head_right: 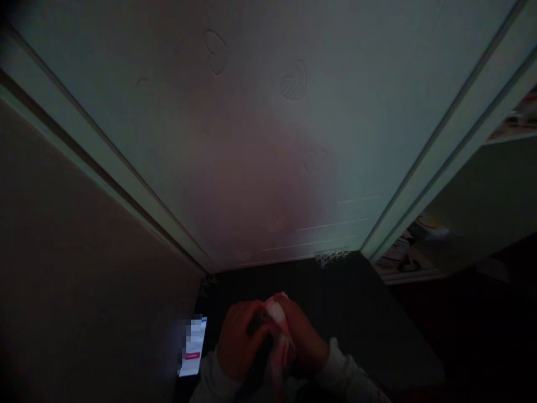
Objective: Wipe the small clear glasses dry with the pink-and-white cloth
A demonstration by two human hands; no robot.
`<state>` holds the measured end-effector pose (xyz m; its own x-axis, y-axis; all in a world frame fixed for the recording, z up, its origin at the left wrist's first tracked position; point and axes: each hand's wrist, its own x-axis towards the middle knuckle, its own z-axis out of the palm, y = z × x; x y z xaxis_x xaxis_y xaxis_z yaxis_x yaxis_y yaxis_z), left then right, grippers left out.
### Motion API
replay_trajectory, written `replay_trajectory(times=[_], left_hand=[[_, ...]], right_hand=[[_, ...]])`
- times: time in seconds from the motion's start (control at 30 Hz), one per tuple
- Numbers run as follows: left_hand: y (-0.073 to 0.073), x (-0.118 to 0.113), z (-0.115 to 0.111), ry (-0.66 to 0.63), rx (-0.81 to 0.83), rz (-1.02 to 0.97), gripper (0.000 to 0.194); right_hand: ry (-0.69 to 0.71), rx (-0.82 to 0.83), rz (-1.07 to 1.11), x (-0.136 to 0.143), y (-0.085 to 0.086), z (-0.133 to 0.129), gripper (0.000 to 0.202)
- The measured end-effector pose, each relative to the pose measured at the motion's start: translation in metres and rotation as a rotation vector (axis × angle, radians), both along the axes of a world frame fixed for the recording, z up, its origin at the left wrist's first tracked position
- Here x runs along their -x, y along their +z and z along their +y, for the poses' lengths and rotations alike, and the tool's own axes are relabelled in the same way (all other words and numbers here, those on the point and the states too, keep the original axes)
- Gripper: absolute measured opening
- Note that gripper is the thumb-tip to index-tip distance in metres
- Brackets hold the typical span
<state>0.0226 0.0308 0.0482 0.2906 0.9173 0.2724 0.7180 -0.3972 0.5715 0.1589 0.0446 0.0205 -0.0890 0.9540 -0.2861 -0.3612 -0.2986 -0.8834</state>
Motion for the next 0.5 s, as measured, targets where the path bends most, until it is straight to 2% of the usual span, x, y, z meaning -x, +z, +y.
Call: replay_trajectory(times=[0.2,0.37,0.5], left_hand=[[-0.005,-0.002,-0.004,0.146,0.184,-0.099,0.019],[-0.004,-0.005,-0.007,0.159,0.412,-0.342,0.026],[-0.014,-0.004,-0.008,0.170,0.455,-0.489,0.032]], right_hand=[[-0.068,-0.042,-0.238,0.000,0.002,0.001,0.042],[-0.085,-0.195,-0.461,-0.002,0.008,-0.003,0.048],[-0.017,-0.287,-0.533,-0.003,0.011,-0.011,0.043]])
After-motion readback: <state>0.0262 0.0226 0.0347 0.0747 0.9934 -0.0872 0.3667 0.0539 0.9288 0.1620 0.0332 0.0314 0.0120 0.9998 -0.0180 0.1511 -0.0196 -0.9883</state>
